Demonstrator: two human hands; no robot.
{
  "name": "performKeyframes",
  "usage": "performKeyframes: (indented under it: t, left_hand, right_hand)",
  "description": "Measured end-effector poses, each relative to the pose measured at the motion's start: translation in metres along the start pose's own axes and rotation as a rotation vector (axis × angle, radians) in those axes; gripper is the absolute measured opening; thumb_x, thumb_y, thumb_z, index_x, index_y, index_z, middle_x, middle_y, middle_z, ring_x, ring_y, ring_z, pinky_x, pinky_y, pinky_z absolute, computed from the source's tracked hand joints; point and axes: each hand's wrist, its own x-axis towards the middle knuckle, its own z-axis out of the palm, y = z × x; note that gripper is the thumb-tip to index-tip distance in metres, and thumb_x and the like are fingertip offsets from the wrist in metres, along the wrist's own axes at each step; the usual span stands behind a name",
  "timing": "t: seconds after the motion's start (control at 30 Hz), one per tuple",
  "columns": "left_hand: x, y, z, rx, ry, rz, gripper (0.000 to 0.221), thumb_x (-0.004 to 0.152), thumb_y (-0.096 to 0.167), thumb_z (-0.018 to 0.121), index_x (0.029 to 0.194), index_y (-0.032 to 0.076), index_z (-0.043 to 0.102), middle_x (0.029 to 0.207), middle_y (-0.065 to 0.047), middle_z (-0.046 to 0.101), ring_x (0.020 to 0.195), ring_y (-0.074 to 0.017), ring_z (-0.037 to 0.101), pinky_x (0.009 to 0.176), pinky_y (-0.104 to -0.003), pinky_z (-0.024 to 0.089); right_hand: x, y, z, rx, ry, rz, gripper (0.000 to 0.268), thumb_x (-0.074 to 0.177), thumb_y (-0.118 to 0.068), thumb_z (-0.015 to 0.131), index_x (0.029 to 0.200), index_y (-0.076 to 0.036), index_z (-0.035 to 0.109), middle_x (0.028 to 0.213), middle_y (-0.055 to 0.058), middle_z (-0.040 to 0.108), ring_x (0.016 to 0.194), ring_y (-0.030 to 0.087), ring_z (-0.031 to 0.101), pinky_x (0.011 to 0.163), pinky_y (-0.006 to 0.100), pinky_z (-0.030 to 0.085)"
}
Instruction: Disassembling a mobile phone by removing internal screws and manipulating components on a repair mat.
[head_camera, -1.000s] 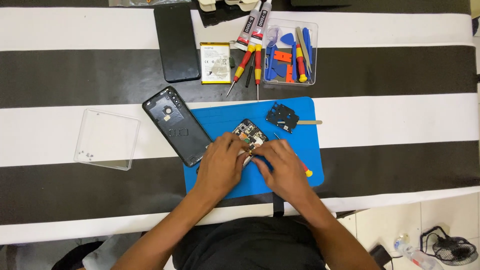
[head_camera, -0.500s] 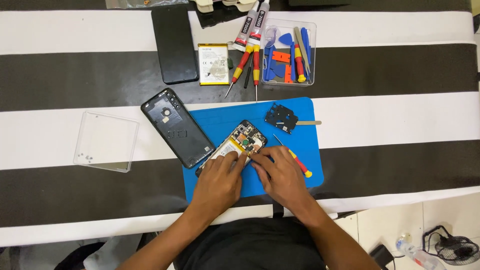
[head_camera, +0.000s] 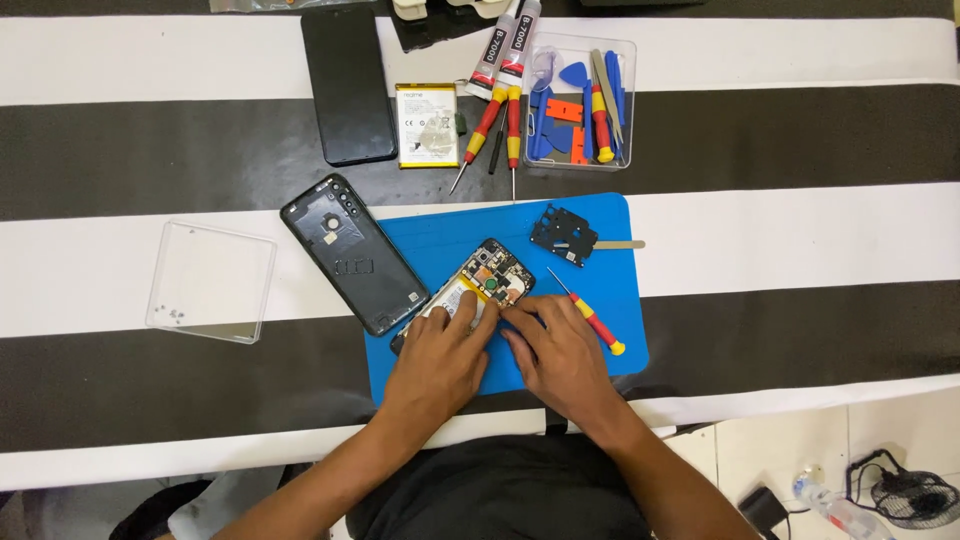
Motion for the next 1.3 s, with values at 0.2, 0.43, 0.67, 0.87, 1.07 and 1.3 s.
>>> performKeyframes:
  t: [0.2, 0.43, 0.67, 0.87, 1.07, 1.3]
  left_hand:
    - [0.002, 0.001, 0.001, 0.103, -0.022, 0.037, 0.047, 0.097, 0.017, 0.058, 0.143, 0.009, 0.049, 0.13, -0.019, 0.05, 0.092, -0.038, 0.068, 0.071, -0.045, 0.053]
    - [-0.004, -0.006, 0.005, 0.083, 0.008, 0.079, 0.046, 0.099, 0.016, 0.054, 0.144, 0.008, 0.05, 0.125, -0.017, 0.05, 0.091, -0.036, 0.068, 0.071, -0.044, 0.054]
    - [-0.006, -0.011, 0.016, 0.087, 0.044, 0.086, 0.048, 0.1, 0.02, 0.052, 0.148, 0.011, 0.049, 0.118, -0.015, 0.051, 0.088, -0.0321, 0.066, 0.069, -0.041, 0.054]
    - [-0.009, -0.013, 0.017, 0.054, 0.034, 0.072, 0.05, 0.101, 0.022, 0.051, 0.15, 0.011, 0.048, 0.116, -0.016, 0.052, 0.089, -0.0317, 0.065, 0.07, -0.04, 0.054]
    - [-0.011, -0.012, 0.017, 0.053, 0.065, 0.062, 0.051, 0.099, 0.022, 0.052, 0.149, 0.011, 0.05, 0.115, -0.017, 0.054, 0.088, -0.0327, 0.066, 0.07, -0.041, 0.055]
    - [-0.008, -0.013, 0.021, -0.004, 0.037, 0.052, 0.055, 0.098, 0.022, 0.054, 0.152, 0.011, 0.047, 0.116, -0.02, 0.056, 0.09, -0.0335, 0.066, 0.073, -0.043, 0.056]
  right_hand:
    - [0.003, -0.002, -0.005, 0.018, -0.042, 0.007, 0.021, 0.092, -0.003, 0.072, 0.114, 0.0, 0.073, 0.097, 0.015, 0.067, 0.097, 0.033, 0.066, 0.081, 0.042, 0.053]
    - [-0.013, 0.015, -0.021, -0.011, -0.016, 0.083, 0.018, 0.093, -0.012, 0.072, 0.11, -0.005, 0.076, 0.095, 0.012, 0.07, 0.095, 0.034, 0.067, 0.081, 0.043, 0.054]
    - [-0.034, 0.043, -0.043, -0.225, -0.047, 0.371, 0.027, 0.09, -0.028, 0.08, 0.107, -0.008, 0.072, 0.077, 0.01, 0.066, 0.074, 0.031, 0.07, 0.067, 0.041, 0.056]
    - [-0.009, 0.036, -0.041, 0.283, 0.149, 0.357, 0.014, 0.088, -0.007, 0.081, 0.095, 0.0, 0.071, 0.077, 0.015, 0.072, 0.066, 0.029, 0.074, 0.058, 0.036, 0.062]
    - [0.013, 0.031, -0.013, 0.5, 0.215, 0.24, 0.013, 0.093, 0.0, 0.072, 0.1, 0.006, 0.063, 0.094, 0.019, 0.076, 0.075, 0.031, 0.079, 0.064, 0.037, 0.067]
    - [0.022, 0.023, -0.01, 0.405, 0.196, 0.082, 0.011, 0.095, 0.004, 0.068, 0.105, 0.004, 0.064, 0.091, 0.016, 0.074, 0.077, 0.03, 0.078, 0.066, 0.037, 0.065]
